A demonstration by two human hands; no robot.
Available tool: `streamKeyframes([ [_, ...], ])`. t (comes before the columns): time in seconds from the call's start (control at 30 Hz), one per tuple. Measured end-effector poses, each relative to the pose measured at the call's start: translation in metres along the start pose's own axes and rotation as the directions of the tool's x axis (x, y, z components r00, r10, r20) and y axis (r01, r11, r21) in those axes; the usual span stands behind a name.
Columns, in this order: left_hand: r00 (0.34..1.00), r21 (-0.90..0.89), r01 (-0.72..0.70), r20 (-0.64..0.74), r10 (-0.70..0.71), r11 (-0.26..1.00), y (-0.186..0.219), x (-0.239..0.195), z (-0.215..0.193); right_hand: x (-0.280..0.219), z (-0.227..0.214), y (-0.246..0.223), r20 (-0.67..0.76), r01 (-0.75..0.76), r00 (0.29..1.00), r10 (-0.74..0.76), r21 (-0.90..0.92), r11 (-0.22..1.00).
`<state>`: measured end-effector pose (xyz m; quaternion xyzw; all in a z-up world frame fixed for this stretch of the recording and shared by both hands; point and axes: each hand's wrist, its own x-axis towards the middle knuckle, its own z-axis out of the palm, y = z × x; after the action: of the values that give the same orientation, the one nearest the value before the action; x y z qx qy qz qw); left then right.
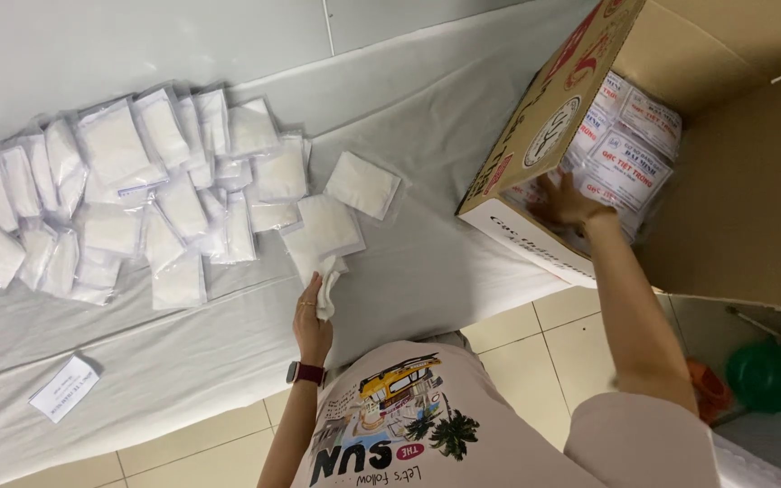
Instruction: The person repeatedly picks up small white packets from a table, places them into clear plastic bags, and then puts the sealed bags into a cardboard box. The person also handles a white cloth, using it to wipe the table surface between actions.
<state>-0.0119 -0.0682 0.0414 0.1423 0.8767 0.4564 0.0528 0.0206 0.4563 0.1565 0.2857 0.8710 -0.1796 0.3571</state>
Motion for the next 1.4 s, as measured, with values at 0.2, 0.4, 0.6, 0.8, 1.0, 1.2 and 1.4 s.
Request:
streamKeyframes([
  [0.2,0.999,0.007,-0.022,0.025,0.022,1.0,-0.003,0.003,0.006,0.078,0.045,0.022,0.033,-0.04,0.998,0.048,-0.202,0.979],
  [0.4,0.999,0.029,-0.046,-0.01,0.047,0.998,-0.009,0.004,-0.003,0.03,0.022,0.055,-0.242,0.261,0.922,-0.303,-0.192,0.946],
  [0.6,0.981,-0.017,0.165,-0.099,-0.166,0.986,-0.027,0.003,-0.016,-0.137,0.001,-0.068,-0.554,0.654,0.713,-0.43,0.304,0.693],
  [0.8,0.946,-0.123,0.078,-0.304,-0.113,0.989,-0.073,-0.005,-0.001,0.035,0.127,-0.215,-0.383,0.73,0.656,-0.65,0.103,0.676],
  [1.0,0.93,-0.246,0.228,-0.232,-0.286,0.942,-0.064,-0.012,-0.002,0.081,0.164,-0.267,-0.486,0.522,0.699,-0.524,-0.155,0.839],
  [1.2,0.881,-0.251,0.407,-0.148,-0.45,0.878,-0.039,-0.007,-0.003,0.076,0.149,-0.227,-0.592,0.643,0.639,-0.492,0.06,0.763],
  [1.4,0.95,-0.243,0.192,-0.198,-0.242,0.951,-0.04,0.007,0.026,0.072,0.197,-0.137,-0.394,0.529,0.797,-0.459,0.822,0.213],
])
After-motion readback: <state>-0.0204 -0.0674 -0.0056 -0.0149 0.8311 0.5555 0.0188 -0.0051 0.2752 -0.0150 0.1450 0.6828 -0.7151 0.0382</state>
